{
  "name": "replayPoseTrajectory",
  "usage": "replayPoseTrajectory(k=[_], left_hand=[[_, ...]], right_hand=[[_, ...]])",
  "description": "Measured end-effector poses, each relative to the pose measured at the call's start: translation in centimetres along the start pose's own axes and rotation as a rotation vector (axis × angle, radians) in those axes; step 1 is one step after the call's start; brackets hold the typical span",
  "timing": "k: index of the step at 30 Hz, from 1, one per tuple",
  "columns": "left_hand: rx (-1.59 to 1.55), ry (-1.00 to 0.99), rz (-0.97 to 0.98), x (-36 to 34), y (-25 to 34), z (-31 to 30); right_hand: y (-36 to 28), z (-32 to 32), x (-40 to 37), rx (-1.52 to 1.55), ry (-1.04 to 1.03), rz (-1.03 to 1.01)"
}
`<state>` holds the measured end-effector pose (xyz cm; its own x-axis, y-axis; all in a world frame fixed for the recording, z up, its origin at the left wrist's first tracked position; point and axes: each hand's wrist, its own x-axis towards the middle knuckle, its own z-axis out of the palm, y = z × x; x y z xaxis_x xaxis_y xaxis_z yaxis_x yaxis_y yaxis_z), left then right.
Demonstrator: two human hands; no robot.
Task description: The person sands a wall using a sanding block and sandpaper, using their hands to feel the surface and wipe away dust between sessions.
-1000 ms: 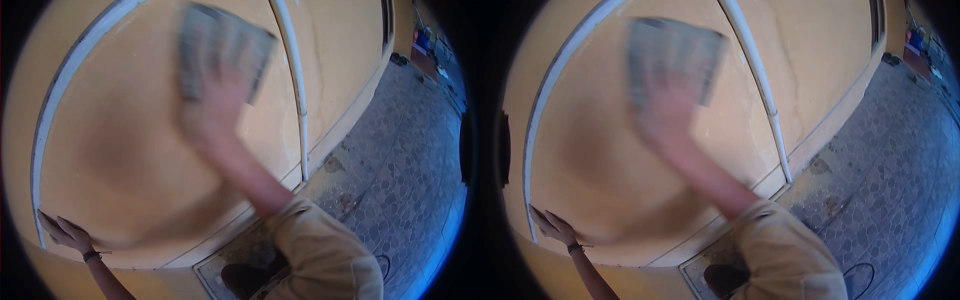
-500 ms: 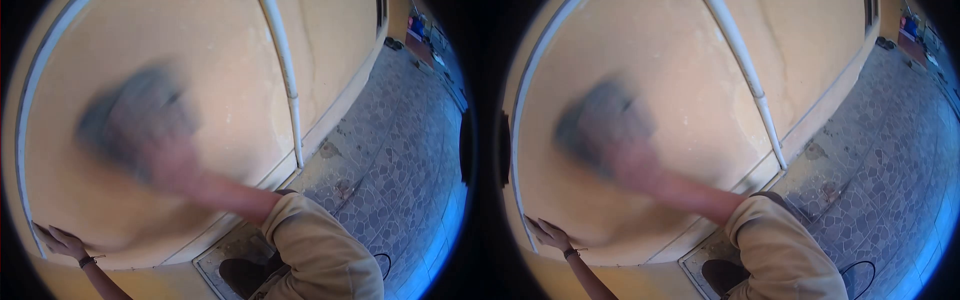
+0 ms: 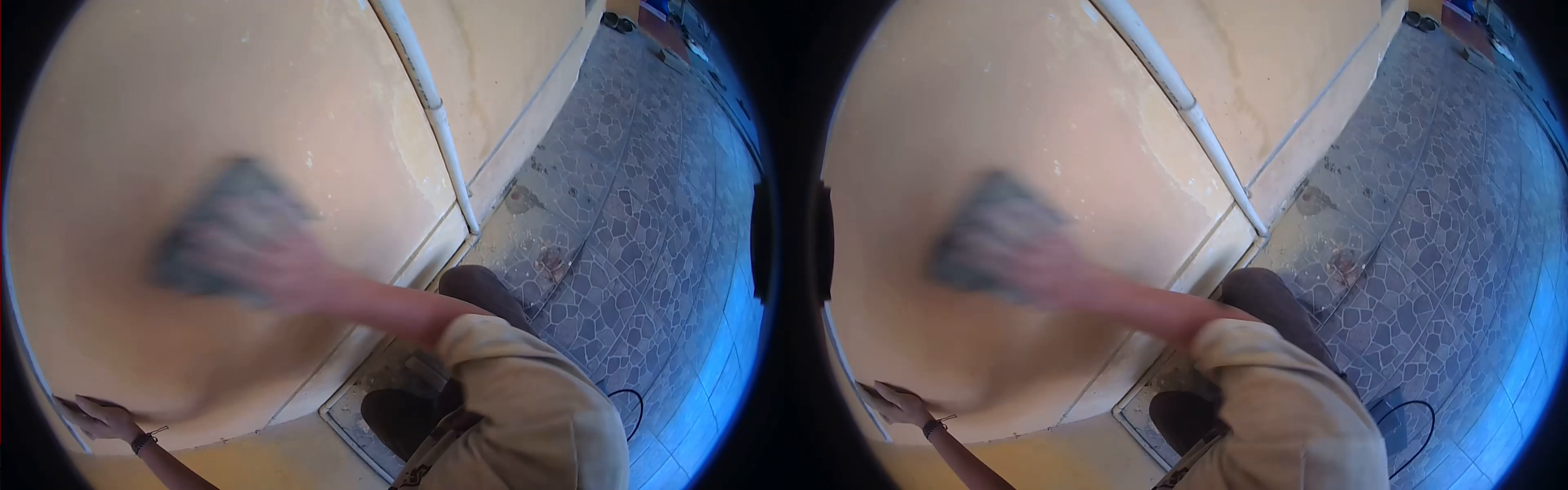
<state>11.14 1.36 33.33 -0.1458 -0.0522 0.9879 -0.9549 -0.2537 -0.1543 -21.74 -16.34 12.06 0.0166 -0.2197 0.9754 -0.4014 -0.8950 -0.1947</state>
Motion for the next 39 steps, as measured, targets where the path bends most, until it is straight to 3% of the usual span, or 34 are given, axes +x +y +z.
replayPoseTrajectory(k=[1, 3, 5, 6, 8, 10, 11, 13, 16, 17, 19, 21, 22, 25, 26, 27, 28, 29, 30, 33, 35, 37, 39], left_hand=[[-0.038, -0.015, -0.007, 0.2, 0.0, 0.0], [-0.099, -0.002, -0.052, -0.1, 0.2, 0.1], [-0.078, 0.019, -0.083, 0.0, 1.1, 0.1], [-0.071, 0.008, -0.098, -0.1, 1.5, 0.1], [-0.028, 0.024, -0.079, -0.4, 1.3, 0.4], [-0.019, 0.008, -0.026, 0.3, 0.5, 0.1], [-0.045, 0.016, -0.012, 0.3, 0.2, 0.4], [-0.084, 0.010, -0.024, 0.1, 0.1, 0.4], [-0.074, 0.007, -0.087, -0.5, 0.6, -0.1], [-0.051, -0.001, -0.076, -0.2, 0.8, -0.2], [-0.038, -0.003, -0.049, -0.1, 0.6, 0.0], [-0.061, -0.013, 0.002, 0.1, -0.7, 0.3], [-0.056, -0.007, -0.004, -0.2, -0.7, 0.5], [-0.073, -0.017, 0.007, 0.3, -0.5, 0.4], [-0.100, -0.020, 0.010, 0.5, -0.1, 0.4], [-0.123, -0.010, -0.003, 0.1, 0.2, 0.3], [-0.104, 0.008, -0.028, -0.5, -0.1, 0.4], [-0.090, -0.001, -0.032, -0.4, -0.8, 0.4], [-0.079, -0.026, -0.023, 0.1, -1.6, 0.4], [-0.078, -0.028, -0.070, 0.0, -1.0, 0.3], [-0.067, -0.025, -0.056, -0.1, -1.6, 0.1], [-0.088, -0.019, -0.037, 0.2, -1.4, 0.9], [-0.096, -0.014, -0.030, 0.3, -1.1, 0.5]], right_hand=[[2.6, -0.4, -6.3, -0.150, -0.126, 0.125], [6.9, -0.7, -12.7, -0.309, 0.121, 0.526], [6.1, 1.3, -7.8, -0.040, 0.553, 1.017], [4.0, 0.3, -1.6, -0.208, 0.336, 0.834], [2.7, -0.4, 7.0, -0.273, 0.241, 0.446], [1.4, 0.6, 9.4, -0.100, 0.432, 0.183], [1.9, 0.2, 7.5, -0.116, 0.369, 0.175], [4.7, -0.4, -2.1, -0.139, 0.225, 0.387], [6.7, 0.3, -12.1, 0.225, 0.670, 1.227], [6.4, 0.5, -10.7, 0.248, 0.790, 1.331], [4.8, 2.1, -5.1, 0.104, 0.786, 1.252], [2.7, 2.5, 0.8, -0.203, 0.420, 0.981], [2.3, 2.1, 1.4, -0.343, 0.228, 0.793], [2.9, -1.6, -3.6, -0.189, 0.130, 0.459], [4.5, -0.4, -10.7, 0.263, 0.402, 0.868], [6.0, -0.5, -15.0, 0.385, 0.633, 1.176], [6.8, -1.1, -16.2, 0.391, 0.830, 1.383], [6.7, -1.5, -15.3, 0.376, 0.946, 1.446], [6.3, -0.6, -13.9, 0.318, 1.009, 1.423], [1.6, 1.3, -3.6, 0.148, 0.960, 0.998], [3.6, 1.2, -7.8, -0.222, 0.457, 0.563], [3.3, -0.3, -12.2, -0.318, 0.303, 0.586], [4.7, -1.0, -20.0, 0.433, 0.737, 1.318]])
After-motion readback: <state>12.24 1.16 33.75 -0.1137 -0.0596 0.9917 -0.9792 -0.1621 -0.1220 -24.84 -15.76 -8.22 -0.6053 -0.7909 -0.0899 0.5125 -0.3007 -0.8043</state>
